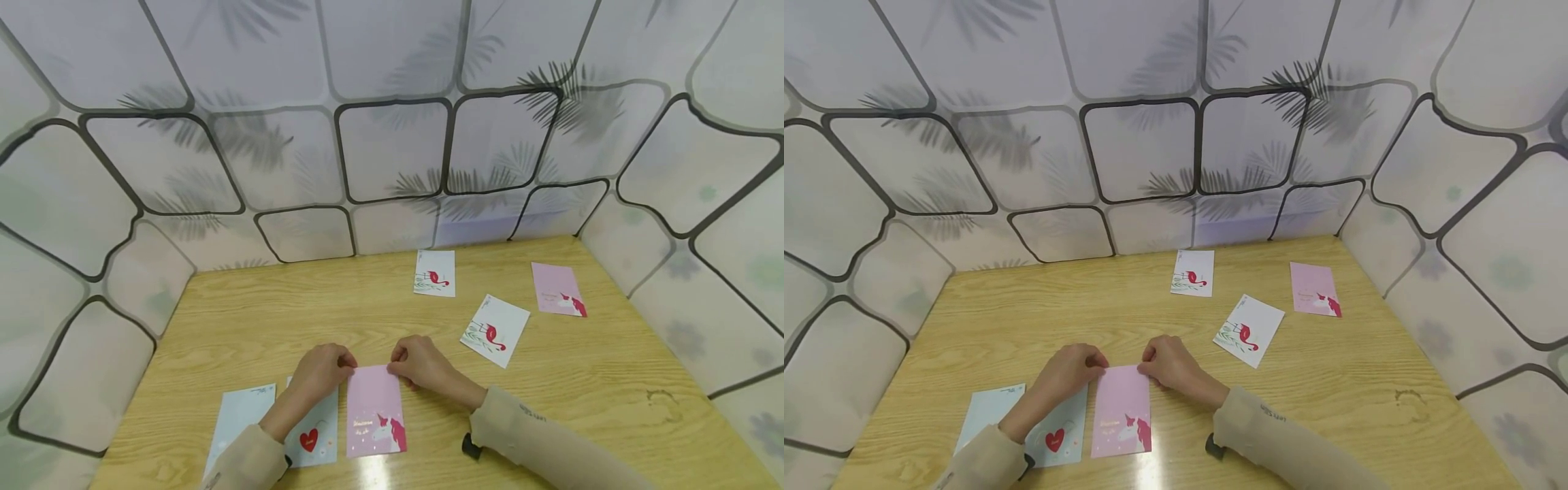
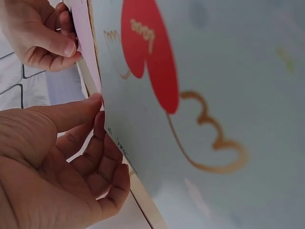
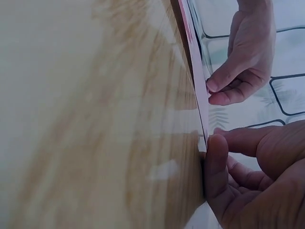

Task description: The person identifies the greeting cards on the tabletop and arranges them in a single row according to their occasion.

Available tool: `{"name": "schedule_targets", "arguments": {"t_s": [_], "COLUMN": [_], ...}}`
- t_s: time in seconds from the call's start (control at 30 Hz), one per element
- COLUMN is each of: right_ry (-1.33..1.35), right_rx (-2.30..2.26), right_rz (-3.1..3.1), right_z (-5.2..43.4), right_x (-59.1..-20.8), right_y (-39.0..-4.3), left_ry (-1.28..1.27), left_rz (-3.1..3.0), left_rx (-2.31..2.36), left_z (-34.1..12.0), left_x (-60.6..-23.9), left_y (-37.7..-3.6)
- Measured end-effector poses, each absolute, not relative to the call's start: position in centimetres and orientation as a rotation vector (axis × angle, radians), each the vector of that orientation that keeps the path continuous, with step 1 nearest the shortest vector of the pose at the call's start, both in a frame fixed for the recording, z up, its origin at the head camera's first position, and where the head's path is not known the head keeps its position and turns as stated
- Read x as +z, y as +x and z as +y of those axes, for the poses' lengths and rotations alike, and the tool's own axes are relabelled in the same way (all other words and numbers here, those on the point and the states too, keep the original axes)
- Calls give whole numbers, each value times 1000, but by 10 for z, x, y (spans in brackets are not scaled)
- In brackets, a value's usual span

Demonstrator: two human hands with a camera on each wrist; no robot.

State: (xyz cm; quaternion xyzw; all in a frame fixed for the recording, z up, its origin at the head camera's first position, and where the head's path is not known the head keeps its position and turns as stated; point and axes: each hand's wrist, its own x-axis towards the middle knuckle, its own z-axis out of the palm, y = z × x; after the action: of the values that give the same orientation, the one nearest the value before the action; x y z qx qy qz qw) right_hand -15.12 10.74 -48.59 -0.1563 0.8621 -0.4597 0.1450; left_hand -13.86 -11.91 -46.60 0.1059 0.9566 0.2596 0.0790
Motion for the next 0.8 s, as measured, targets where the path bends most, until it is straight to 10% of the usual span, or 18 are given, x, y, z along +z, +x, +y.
{"name": "schedule_targets", "arguments": {"t_s": [0.8], "right_ry": [-557], "right_rx": [-1371], "right_rz": [2340], "right_z": [167], "right_x": [-467], "right_y": [-155], "left_ry": [482], "left_rz": [2937], "left_rx": [851], "left_z": [-97], "left_x": [-443], "left_y": [-144]}}
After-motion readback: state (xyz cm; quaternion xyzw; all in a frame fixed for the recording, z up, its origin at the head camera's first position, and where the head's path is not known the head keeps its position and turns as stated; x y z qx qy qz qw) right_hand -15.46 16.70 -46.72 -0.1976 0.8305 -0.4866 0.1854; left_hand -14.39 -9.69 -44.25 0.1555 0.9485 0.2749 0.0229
